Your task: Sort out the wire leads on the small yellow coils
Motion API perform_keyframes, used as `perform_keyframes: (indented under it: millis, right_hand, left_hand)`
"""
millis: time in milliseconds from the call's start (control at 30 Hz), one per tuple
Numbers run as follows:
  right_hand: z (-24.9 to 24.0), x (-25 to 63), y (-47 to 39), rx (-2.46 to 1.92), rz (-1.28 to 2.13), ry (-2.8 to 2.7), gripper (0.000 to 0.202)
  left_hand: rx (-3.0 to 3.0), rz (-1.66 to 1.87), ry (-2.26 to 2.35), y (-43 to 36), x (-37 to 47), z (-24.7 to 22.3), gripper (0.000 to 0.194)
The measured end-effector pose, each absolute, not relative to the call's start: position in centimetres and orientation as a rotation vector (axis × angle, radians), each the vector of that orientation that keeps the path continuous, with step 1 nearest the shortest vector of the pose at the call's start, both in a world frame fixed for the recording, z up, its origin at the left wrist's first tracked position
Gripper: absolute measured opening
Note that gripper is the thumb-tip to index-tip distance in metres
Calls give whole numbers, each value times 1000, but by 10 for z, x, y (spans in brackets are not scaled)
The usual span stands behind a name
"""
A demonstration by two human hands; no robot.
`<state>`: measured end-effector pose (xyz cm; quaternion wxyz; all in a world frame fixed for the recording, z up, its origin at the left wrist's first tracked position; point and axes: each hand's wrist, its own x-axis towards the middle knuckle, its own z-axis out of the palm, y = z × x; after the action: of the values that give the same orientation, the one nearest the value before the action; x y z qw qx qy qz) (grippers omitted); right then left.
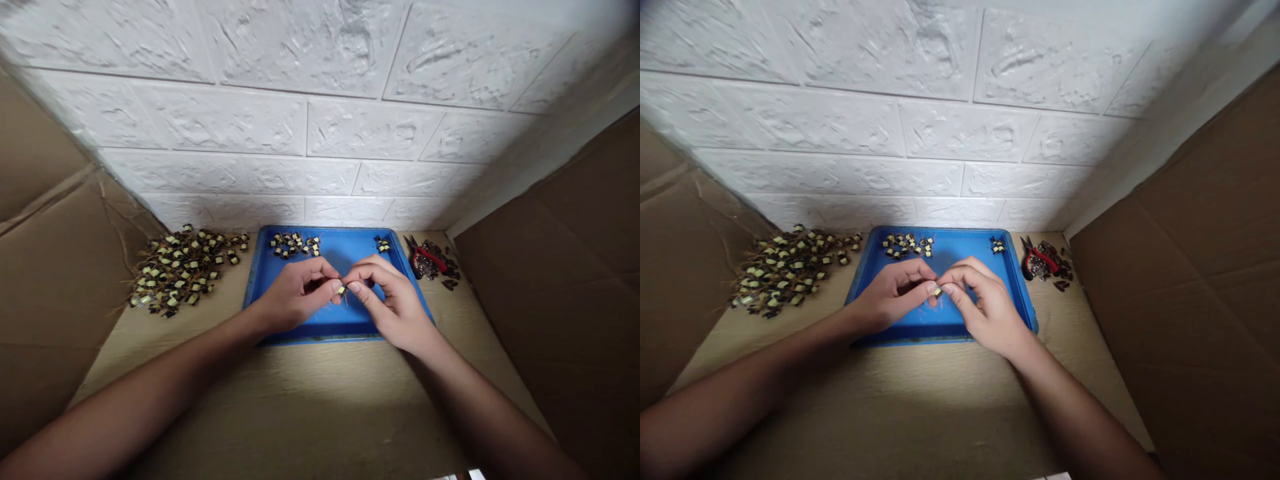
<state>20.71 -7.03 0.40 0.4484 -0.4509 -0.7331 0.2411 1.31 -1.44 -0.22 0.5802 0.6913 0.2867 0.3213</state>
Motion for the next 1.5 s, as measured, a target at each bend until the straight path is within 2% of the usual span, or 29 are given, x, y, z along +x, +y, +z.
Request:
perform_keyframes:
  millis: [467,767,1233,1500]
  right_hand:
    - [3,205,-71,-1083,648,-1755,6]
    - [0,208,-69,-1111,796,-1680,11]
    - [-3,205,-68,-1132,706,-1697,9]
    - [-2,205,-68,-1126,771,-1623,10]
  left_hand:
    - [1565,709,702,-14,14,-1,15]
    - [1556,733,711,-11,13,-6,18]
    - [1542,673,681,-16,11,-1,19]
    - [1523,672,582,-16,12,-6,16]
